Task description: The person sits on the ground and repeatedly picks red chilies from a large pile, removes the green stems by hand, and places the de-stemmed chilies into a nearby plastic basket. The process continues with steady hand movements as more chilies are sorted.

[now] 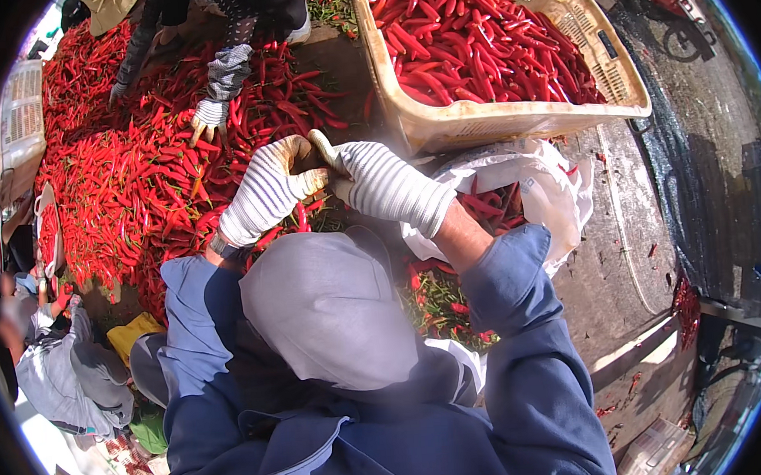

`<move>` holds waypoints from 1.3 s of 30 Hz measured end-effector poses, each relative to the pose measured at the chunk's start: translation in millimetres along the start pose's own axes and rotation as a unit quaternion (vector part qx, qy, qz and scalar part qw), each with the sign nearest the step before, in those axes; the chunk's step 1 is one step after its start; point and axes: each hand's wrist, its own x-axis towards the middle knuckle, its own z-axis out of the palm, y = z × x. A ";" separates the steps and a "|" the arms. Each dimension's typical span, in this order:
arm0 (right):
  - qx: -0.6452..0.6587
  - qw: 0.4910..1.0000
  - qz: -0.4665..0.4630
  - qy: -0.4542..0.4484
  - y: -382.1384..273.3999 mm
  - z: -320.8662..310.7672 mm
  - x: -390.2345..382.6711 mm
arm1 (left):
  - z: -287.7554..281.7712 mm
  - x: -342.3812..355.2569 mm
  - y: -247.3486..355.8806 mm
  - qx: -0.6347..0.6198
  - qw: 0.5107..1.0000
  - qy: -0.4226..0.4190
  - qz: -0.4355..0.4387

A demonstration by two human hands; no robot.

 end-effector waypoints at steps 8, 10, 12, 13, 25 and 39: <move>0.213 0.965 0.044 0.149 16.8 -0.7 -7.7 | 22.0 -17.0 -8.6 0.108 0.991 0.008 -0.078; 0.234 0.961 0.021 0.147 23.3 -7.0 -9.9 | 20.4 -18.2 -14.2 0.111 0.992 -0.001 -0.065; 0.222 0.965 0.010 0.140 25.7 -12.6 -14.0 | 19.5 -18.1 -18.1 0.114 0.993 0.015 0.016; 0.183 0.974 0.001 0.135 26.0 -15.6 -16.2 | 18.3 -17.9 -19.3 0.167 0.985 -0.032 -0.019; -0.012 0.993 -0.048 0.107 31.1 14.4 3.8 | 39.6 3.8 -32.3 -0.013 0.988 0.151 -0.016; -0.148 0.972 -0.111 0.145 19.0 -2.3 14.1 | 15.0 12.6 3.7 -0.123 0.989 0.070 -0.048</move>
